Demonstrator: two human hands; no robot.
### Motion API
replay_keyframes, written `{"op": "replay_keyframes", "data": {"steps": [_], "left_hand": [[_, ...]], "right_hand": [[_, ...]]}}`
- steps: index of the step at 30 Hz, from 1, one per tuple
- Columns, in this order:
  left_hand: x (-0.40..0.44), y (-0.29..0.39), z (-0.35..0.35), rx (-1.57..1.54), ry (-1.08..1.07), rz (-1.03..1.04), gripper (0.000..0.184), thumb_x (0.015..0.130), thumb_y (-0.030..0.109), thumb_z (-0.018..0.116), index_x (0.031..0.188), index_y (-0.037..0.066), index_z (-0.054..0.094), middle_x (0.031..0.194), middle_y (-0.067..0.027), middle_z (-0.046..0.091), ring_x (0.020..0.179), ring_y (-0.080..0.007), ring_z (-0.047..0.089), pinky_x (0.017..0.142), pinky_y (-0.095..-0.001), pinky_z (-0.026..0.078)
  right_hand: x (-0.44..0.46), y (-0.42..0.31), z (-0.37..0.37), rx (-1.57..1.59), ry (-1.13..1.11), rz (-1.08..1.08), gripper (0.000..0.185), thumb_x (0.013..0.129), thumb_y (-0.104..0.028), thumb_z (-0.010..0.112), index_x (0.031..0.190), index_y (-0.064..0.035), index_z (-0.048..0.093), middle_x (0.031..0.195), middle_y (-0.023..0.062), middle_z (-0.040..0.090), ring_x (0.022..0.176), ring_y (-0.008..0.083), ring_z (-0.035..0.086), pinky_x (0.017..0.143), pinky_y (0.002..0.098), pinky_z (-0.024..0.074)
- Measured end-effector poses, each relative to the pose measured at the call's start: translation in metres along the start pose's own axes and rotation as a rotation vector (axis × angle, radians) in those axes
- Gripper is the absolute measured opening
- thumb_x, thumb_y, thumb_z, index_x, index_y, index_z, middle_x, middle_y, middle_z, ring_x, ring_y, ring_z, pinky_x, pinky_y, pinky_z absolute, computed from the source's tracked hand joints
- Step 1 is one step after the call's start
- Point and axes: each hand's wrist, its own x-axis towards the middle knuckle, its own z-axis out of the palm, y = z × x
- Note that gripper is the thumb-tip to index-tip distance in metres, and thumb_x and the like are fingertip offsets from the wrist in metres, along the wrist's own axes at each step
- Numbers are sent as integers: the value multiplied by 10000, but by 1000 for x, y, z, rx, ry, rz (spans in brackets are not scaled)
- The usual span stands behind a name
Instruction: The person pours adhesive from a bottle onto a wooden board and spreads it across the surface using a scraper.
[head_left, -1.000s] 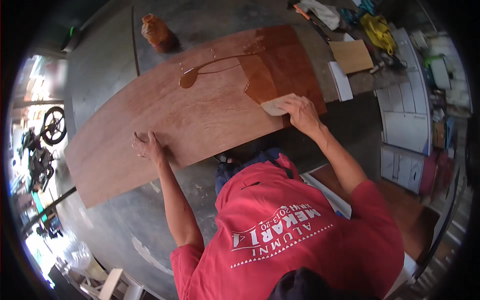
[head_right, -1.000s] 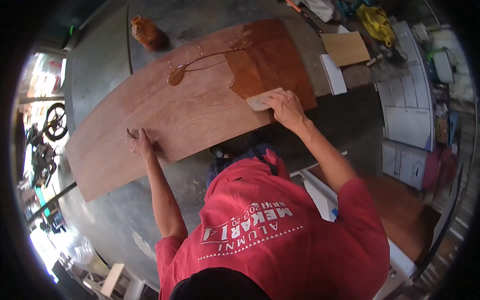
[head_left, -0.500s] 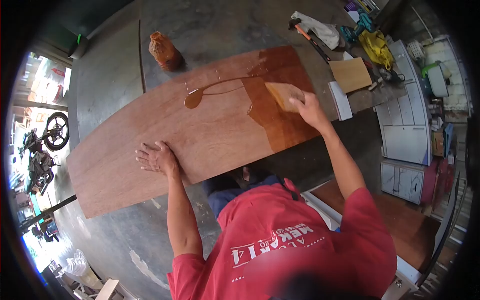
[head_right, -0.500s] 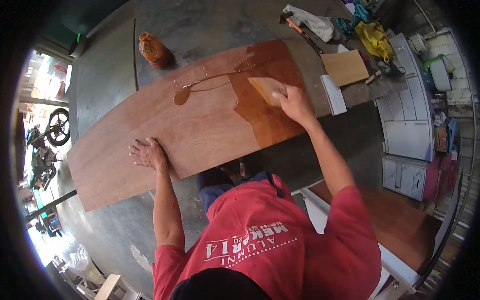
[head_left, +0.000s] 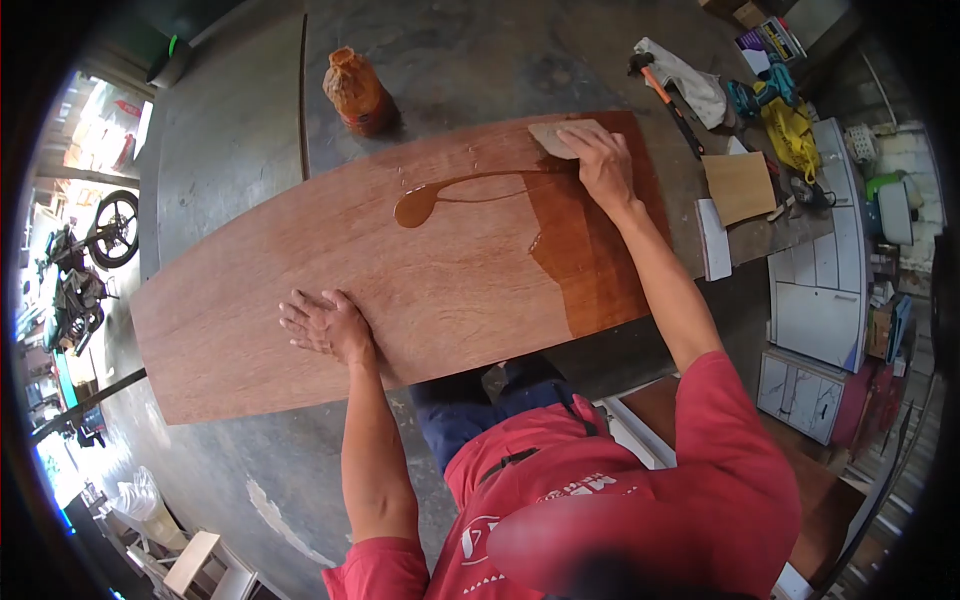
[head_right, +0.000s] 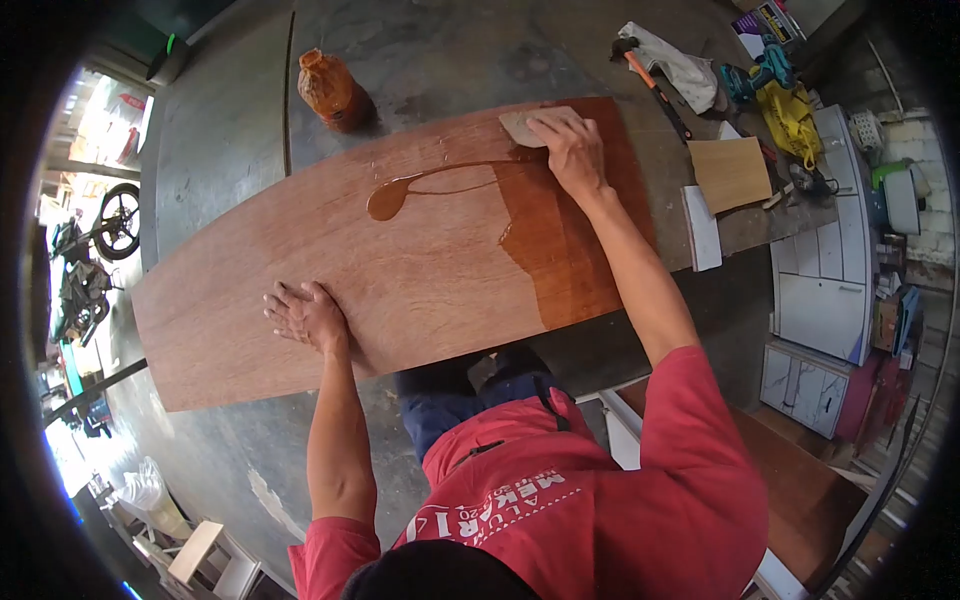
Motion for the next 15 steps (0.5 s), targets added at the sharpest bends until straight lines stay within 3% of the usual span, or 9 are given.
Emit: {"op": "replay_keyframes", "data": {"steps": [9, 15], "left_hand": [[-1, 0, -2, 8, -11, 1, 648, 978, 396, 561, 1553, 125, 438, 1668, -207, 332, 1554, -426, 263, 1240, -638, 192], [1, 0, -2, 15, -7, -5, 656, 974, 404, 574, 1555, 129, 441, 1666, -203, 340, 1556, -421, 264, 1240, -635, 195]], "right_hand": [[-3, 1, 12, -22, -34, 21, 325, 952, -47, 542, 1186, -95, 764, 1212, 67, 755, 1142, 274, 679, 921, 432, 483], [24, 4, 16, -26, -22, 46, 329, 929, -19, 545, 1156, -104, 767, 1195, 43, 761, 1136, 267, 685, 893, 425, 483]]}}
